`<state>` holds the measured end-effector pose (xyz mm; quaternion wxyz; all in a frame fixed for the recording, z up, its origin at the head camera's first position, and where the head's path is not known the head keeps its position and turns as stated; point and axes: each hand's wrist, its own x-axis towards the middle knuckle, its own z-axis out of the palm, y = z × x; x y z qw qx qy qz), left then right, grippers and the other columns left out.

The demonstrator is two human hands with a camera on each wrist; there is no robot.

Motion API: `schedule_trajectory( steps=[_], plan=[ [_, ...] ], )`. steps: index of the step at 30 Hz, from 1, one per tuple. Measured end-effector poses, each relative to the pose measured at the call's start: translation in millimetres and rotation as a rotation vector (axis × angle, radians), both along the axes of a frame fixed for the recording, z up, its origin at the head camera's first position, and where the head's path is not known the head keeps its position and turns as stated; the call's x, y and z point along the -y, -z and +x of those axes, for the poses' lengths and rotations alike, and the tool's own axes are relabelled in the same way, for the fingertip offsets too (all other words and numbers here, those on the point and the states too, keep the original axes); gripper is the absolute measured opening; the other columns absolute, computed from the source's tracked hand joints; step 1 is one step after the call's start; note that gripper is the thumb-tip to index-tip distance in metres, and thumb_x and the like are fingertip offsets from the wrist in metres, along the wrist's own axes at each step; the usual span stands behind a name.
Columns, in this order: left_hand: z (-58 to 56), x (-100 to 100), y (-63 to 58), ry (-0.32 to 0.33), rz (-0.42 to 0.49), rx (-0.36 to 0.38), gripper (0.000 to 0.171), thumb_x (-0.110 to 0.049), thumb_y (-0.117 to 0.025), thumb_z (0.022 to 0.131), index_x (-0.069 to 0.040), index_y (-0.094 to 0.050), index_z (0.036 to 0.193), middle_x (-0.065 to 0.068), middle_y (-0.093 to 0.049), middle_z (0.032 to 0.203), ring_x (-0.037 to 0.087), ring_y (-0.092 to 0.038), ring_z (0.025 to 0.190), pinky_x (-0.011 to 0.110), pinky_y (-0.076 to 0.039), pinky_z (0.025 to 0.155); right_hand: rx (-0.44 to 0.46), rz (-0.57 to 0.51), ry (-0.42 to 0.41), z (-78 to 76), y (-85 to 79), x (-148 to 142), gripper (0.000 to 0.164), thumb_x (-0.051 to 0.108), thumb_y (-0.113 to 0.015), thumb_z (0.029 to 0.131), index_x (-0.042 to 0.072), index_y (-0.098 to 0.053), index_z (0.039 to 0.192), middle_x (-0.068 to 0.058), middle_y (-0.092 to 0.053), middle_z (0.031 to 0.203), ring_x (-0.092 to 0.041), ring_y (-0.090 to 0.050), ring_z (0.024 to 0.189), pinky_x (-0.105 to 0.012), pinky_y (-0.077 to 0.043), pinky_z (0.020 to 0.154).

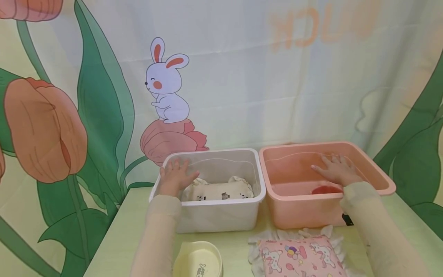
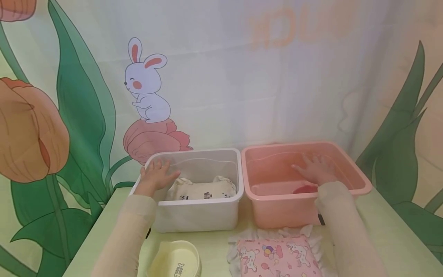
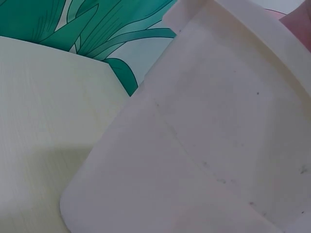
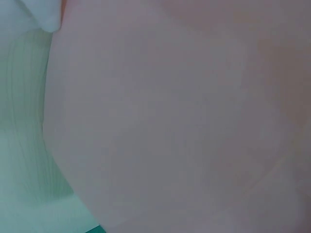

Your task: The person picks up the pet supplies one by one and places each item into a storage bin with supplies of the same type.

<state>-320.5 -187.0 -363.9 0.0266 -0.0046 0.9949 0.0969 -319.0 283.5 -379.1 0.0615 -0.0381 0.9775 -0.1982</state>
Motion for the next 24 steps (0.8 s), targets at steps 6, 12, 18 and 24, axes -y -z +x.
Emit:
schedule_trajectory(
  steps=[6,12,18,24],
  plan=[
    [-0.5,1.6,0.0,0.012,-0.011,-0.007,0.073,-0.06,-0.03,0.086,-0.014,-0.018,0.142,0.02,-0.008,0.147,0.04,0.001,0.134,0.06,0.001,0.104,0.003,-0.002,0.005,1.9,0.0,0.5,0.095,0.073,-0.032,0.076,0.013,-0.001,0.143,-0.023,0.006,0.146,-0.048,0.012,0.129,-0.067,0.013,0.094],
    [-0.7,3.6,1.1,0.002,-0.001,0.001,0.073,-0.06,-0.03,0.086,-0.015,-0.017,0.143,0.019,-0.006,0.148,0.039,0.002,0.135,0.059,0.002,0.104,0.004,0.002,0.009,2.4,0.1,0.4,0.095,0.073,-0.032,0.076,0.014,-0.001,0.143,-0.024,0.005,0.146,-0.048,0.011,0.129,-0.068,0.012,0.094],
    [0.4,7.3,2.3,-0.015,-0.004,0.003,0.073,-0.059,-0.031,0.087,-0.015,-0.016,0.143,0.019,-0.006,0.148,0.04,0.001,0.134,0.06,0.004,0.104,0.008,0.001,0.0,2.4,-2.0,0.4,0.095,0.073,-0.032,0.076,0.012,-0.002,0.143,-0.025,0.005,0.146,-0.049,0.01,0.128,-0.068,0.011,0.094],
    [4.5,9.2,-0.3,-0.02,-0.021,-0.004,0.071,-0.056,-0.032,0.087,-0.014,-0.016,0.143,0.02,-0.007,0.147,0.04,-0.002,0.134,0.06,0.003,0.104,0.011,-0.007,0.002,2.6,-2.5,0.2,0.096,0.074,-0.032,0.075,0.013,-0.001,0.143,-0.024,0.005,0.146,-0.049,0.011,0.128,-0.068,0.011,0.093]
  ],
)
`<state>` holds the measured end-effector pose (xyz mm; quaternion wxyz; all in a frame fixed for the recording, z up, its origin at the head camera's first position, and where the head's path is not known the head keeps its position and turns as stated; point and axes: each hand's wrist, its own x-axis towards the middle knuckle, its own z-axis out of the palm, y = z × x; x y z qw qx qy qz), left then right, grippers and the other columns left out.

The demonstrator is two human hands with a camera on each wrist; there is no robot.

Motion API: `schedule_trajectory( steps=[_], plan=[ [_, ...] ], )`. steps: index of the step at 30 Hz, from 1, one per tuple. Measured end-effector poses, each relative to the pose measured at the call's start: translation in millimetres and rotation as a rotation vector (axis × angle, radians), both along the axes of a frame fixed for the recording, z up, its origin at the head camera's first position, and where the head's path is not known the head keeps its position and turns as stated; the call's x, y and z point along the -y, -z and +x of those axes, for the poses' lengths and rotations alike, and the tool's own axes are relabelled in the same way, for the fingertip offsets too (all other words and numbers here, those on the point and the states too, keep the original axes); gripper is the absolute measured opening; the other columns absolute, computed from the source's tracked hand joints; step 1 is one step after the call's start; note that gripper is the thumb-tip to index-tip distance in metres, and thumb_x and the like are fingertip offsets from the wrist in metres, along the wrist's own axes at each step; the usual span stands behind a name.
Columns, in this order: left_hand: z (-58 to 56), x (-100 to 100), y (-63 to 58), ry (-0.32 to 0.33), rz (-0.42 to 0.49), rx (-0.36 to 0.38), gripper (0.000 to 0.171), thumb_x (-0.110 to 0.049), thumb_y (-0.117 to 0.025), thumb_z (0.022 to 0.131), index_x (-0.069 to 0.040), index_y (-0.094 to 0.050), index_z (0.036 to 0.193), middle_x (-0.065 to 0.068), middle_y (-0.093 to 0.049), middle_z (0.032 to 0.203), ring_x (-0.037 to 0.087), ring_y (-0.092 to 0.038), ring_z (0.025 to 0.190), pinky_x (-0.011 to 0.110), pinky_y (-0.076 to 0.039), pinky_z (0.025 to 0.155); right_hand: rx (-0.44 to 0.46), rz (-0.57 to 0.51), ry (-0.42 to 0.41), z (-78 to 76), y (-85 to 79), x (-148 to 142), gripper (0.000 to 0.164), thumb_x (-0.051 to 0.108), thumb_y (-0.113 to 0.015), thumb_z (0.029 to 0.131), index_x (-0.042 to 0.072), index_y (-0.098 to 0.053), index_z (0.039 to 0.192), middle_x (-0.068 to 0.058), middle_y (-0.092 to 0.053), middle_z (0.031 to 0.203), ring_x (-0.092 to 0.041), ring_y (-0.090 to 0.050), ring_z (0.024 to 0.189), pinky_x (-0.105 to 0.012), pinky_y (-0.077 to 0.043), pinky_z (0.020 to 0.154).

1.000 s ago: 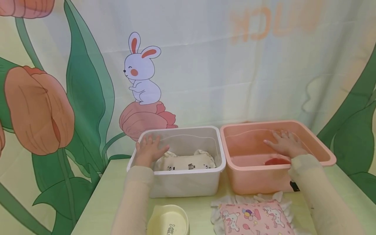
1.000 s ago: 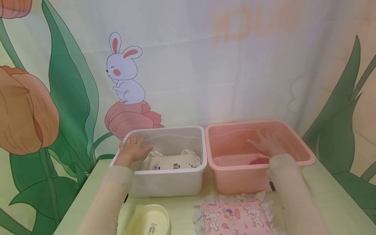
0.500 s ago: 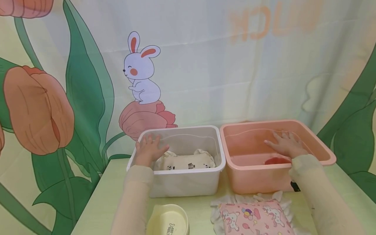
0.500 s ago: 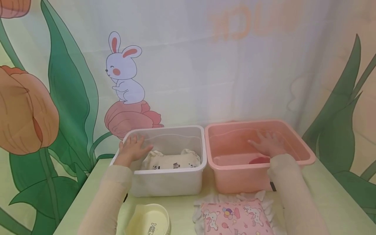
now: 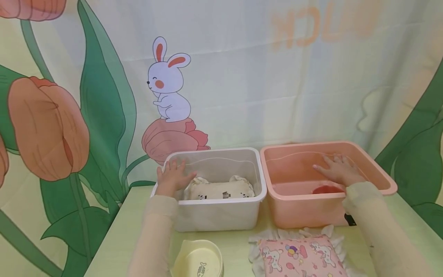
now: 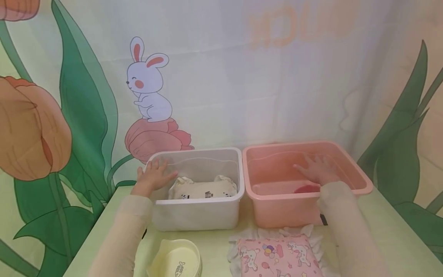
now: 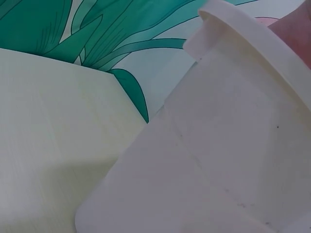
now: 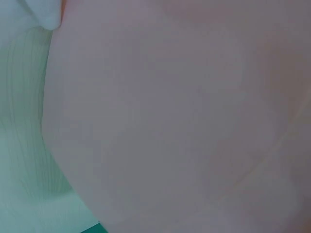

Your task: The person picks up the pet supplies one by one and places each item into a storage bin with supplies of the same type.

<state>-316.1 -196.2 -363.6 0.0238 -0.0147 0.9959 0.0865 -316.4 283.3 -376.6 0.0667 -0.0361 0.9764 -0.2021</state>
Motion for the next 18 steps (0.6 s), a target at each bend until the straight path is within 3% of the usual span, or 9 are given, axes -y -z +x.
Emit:
schedule_trajectory(
  steps=[12,18],
  plan=[
    [0.6,2.6,2.5,0.021,0.004,0.016,0.074,-0.058,-0.033,0.087,-0.014,-0.014,0.143,0.018,-0.005,0.148,0.039,-0.002,0.135,0.06,0.002,0.104,0.007,0.002,-0.004,1.1,2.0,-0.7,0.097,0.075,-0.031,0.074,0.014,0.0,0.143,-0.024,0.007,0.146,-0.048,0.012,0.128,-0.068,0.012,0.093],
    [0.3,2.8,2.8,0.052,-0.015,-0.012,0.072,-0.056,-0.034,0.087,-0.014,-0.015,0.143,0.02,-0.007,0.148,0.04,-0.002,0.135,0.061,0.0,0.103,0.005,0.02,-0.024,1.1,0.1,0.2,0.095,0.073,-0.031,0.076,0.013,-0.001,0.143,-0.023,0.005,0.146,-0.048,0.011,0.129,-0.067,0.013,0.094]
  ],
)
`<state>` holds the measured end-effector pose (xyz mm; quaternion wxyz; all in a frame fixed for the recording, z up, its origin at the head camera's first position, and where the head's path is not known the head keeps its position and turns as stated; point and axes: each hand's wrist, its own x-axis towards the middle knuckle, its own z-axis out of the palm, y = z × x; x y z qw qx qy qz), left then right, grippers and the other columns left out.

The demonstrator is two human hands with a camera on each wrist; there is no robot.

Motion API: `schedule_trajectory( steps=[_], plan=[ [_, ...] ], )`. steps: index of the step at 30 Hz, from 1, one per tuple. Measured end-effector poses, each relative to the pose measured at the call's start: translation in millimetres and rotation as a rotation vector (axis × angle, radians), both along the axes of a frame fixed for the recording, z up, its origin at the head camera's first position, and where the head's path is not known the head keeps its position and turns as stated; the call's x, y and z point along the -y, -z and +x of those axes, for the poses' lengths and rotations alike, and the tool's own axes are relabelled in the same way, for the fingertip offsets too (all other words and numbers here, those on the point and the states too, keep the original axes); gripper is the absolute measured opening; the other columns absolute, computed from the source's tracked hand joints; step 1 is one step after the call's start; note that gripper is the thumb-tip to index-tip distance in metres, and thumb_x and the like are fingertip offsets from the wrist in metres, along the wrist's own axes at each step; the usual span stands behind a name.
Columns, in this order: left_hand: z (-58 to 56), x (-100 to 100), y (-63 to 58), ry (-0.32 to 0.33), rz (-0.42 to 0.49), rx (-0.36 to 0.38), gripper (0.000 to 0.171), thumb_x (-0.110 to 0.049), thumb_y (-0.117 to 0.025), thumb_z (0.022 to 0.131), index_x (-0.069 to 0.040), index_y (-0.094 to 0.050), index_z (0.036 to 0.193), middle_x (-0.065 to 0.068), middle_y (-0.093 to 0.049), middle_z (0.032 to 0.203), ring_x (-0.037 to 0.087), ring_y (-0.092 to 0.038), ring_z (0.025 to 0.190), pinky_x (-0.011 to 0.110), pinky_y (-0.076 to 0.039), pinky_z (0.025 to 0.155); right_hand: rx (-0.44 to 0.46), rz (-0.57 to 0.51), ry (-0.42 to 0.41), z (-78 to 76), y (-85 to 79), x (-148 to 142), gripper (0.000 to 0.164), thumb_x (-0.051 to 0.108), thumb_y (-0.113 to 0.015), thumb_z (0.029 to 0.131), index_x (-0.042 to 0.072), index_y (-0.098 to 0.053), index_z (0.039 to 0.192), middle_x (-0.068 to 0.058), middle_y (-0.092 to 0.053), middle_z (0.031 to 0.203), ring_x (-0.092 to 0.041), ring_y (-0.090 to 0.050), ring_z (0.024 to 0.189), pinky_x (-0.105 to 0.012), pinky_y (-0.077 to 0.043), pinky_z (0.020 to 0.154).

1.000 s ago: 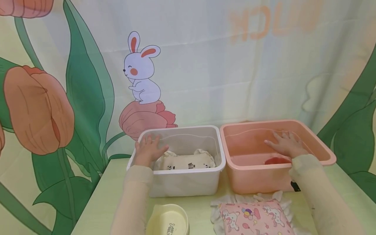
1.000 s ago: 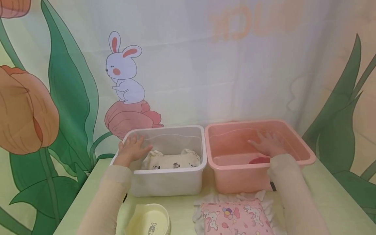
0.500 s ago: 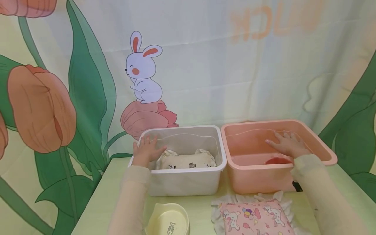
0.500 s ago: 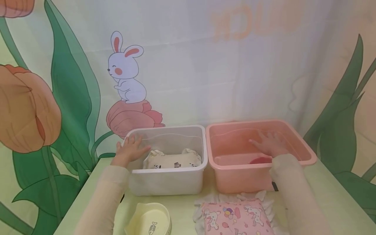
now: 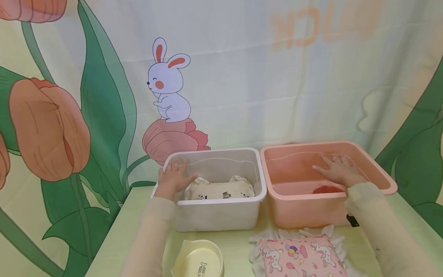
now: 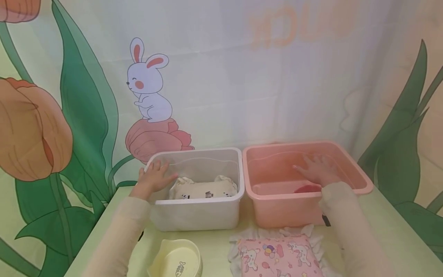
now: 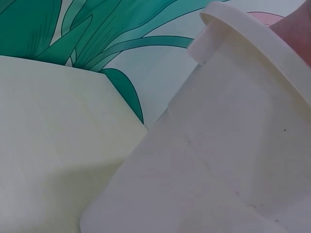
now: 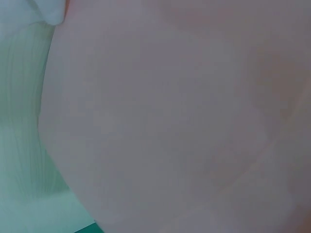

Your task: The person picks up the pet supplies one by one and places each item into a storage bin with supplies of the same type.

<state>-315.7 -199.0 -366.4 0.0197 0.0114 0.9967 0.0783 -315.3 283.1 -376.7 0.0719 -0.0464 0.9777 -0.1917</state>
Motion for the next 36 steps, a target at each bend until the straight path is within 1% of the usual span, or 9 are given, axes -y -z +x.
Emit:
schedule_trajectory(
  steps=[6,11,15,20,28,32,36],
  plan=[
    [0.2,2,0.4,0.023,-0.006,-0.01,0.073,-0.057,-0.035,0.087,-0.015,-0.014,0.143,0.02,-0.007,0.147,0.04,-0.003,0.134,0.062,-0.001,0.103,-0.014,0.028,-0.024,1.5,-3.2,3,0.094,0.072,-0.031,0.077,0.01,-0.004,0.143,-0.023,0.001,0.146,-0.047,0.007,0.13,-0.065,0.014,0.096],
    [3.9,4,0.4,0.026,-0.004,-0.009,0.072,-0.056,-0.035,0.086,-0.016,-0.015,0.143,0.019,-0.007,0.148,0.041,-0.003,0.134,0.062,-0.003,0.103,-0.027,0.039,-0.039,1.0,-2.6,3,0.093,0.071,-0.031,0.078,0.009,-0.004,0.143,-0.023,0.001,0.146,-0.048,0.006,0.13,-0.064,0.014,0.097],
    [6.0,5,0.8,0.029,0.002,0.0,0.072,-0.056,-0.035,0.086,-0.015,-0.016,0.143,0.018,-0.007,0.148,0.04,-0.002,0.134,0.061,-0.003,0.104,-0.031,0.024,-0.05,0.6,-2.0,2,0.092,0.071,-0.031,0.078,0.01,-0.004,0.143,-0.022,0.0,0.147,-0.047,0.006,0.13,-0.064,0.013,0.097],
    [5.7,8,4.4,0.048,-0.001,0.004,0.074,-0.058,-0.033,0.086,-0.013,-0.017,0.142,0.018,-0.006,0.148,0.041,-0.001,0.134,0.06,-0.003,0.104,-0.029,-0.012,-0.066,-0.8,-3.0,4,0.092,0.07,-0.032,0.078,0.011,-0.004,0.143,-0.02,0.0,0.147,-0.045,0.006,0.131,-0.064,0.012,0.097],
    [5.4,11,8.9,0.06,0.006,-0.001,0.074,-0.057,-0.035,0.086,-0.013,-0.017,0.142,0.018,-0.005,0.148,0.041,0.0,0.134,0.06,-0.003,0.104,-0.031,-0.012,-0.091,2.0,-5.6,8,0.09,0.068,-0.032,0.08,0.011,-0.005,0.143,-0.02,0.0,0.148,-0.045,0.006,0.131,-0.065,0.011,0.097],
    [6.7,12,8.2,0.079,-0.004,-0.01,0.073,-0.056,-0.035,0.087,-0.012,-0.017,0.142,0.019,-0.005,0.148,0.041,0.0,0.134,0.06,-0.003,0.104,-0.022,-0.029,-0.098,3.4,-6.6,9,0.09,0.069,-0.033,0.079,0.013,-0.006,0.143,-0.019,0.0,0.148,-0.045,0.007,0.131,-0.066,0.013,0.096],
    [9.7,12,4.8,0.094,-0.017,-0.007,0.074,-0.057,-0.036,0.086,-0.012,-0.018,0.142,0.018,-0.005,0.148,0.04,0.0,0.134,0.059,-0.002,0.105,-0.024,-0.022,-0.116,4.8,-8.3,9,0.088,0.068,-0.034,0.08,0.013,-0.006,0.143,-0.02,0.0,0.148,-0.046,0.007,0.131,-0.066,0.011,0.096]
  ],
)
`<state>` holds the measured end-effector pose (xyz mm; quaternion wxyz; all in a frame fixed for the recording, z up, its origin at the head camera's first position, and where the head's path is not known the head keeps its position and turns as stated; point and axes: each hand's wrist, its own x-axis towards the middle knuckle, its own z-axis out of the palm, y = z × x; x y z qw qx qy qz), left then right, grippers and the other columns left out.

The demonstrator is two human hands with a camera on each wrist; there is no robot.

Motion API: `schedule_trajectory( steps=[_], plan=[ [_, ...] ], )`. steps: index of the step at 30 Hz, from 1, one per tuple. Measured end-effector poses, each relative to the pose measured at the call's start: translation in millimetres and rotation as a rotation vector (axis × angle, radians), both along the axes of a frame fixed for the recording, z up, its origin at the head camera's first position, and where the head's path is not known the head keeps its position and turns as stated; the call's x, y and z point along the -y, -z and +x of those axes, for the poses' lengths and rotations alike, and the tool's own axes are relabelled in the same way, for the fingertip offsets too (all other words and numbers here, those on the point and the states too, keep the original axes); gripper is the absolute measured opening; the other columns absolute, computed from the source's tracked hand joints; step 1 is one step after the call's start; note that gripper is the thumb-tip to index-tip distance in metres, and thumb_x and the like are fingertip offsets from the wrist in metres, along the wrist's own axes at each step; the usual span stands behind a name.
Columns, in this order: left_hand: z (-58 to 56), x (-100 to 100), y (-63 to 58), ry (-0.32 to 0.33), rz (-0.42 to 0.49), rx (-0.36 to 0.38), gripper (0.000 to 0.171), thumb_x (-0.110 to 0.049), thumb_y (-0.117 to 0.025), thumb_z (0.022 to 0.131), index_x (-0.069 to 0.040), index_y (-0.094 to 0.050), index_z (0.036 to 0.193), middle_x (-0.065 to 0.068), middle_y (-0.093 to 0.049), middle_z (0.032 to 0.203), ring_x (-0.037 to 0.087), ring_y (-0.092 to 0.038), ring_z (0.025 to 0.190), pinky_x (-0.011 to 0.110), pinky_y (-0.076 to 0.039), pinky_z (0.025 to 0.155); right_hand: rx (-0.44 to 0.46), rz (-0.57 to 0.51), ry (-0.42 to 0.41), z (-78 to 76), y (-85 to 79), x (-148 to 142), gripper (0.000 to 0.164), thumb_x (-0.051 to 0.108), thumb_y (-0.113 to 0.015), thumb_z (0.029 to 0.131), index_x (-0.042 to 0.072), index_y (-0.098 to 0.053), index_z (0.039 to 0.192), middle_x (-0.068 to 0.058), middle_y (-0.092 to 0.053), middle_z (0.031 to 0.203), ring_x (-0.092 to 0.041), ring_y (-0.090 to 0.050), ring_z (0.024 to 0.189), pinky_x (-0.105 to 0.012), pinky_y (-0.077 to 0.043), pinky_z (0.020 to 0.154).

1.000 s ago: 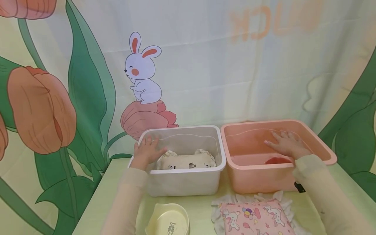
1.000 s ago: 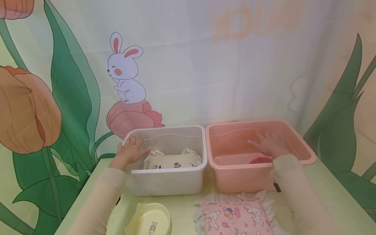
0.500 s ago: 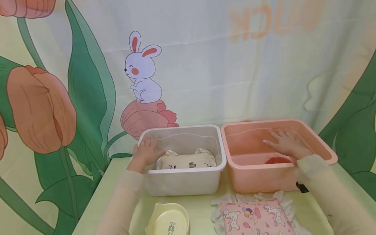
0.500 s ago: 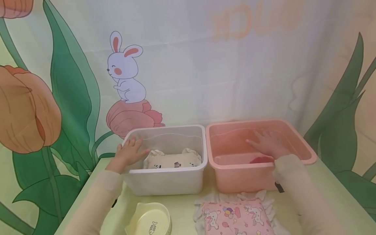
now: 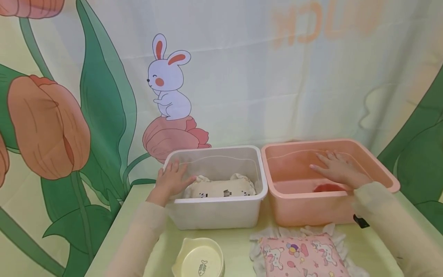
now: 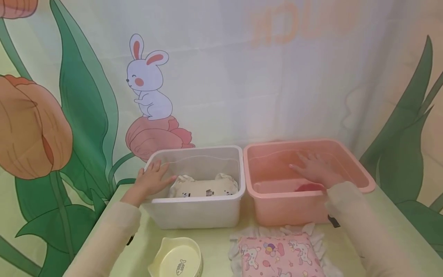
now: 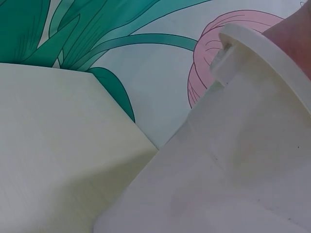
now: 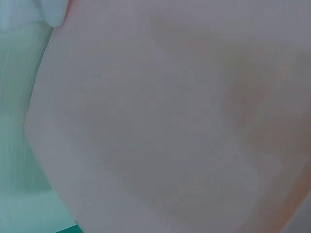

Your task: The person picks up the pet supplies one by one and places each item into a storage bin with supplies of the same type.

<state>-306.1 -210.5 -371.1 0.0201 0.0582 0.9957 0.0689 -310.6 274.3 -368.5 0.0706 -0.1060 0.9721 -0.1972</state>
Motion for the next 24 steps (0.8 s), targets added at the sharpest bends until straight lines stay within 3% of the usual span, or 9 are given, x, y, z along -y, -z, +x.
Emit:
schedule_trajectory(
  steps=[18,24],
  plan=[
    [10.3,1,-11.8,0.033,0.004,0.029,0.075,-0.058,-0.035,0.086,-0.011,-0.018,0.142,0.019,-0.007,0.148,0.041,-0.002,0.134,0.061,0.0,0.103,-0.079,0.067,-0.059,6.2,-3.4,0,0.084,0.063,-0.036,0.083,0.008,-0.013,0.142,-0.022,-0.007,0.147,-0.047,0.001,0.131,-0.067,0.005,0.097],
    [11.8,4,-10.9,0.04,0.03,0.03,0.074,-0.056,-0.036,0.086,-0.01,-0.018,0.142,0.019,-0.005,0.148,0.04,0.0,0.134,0.062,0.0,0.102,-0.105,0.095,-0.065,8.2,-4.0,2,0.084,0.063,-0.036,0.083,0.008,-0.015,0.142,-0.022,-0.008,0.146,-0.047,-0.001,0.131,-0.068,0.002,0.097]
  ],
)
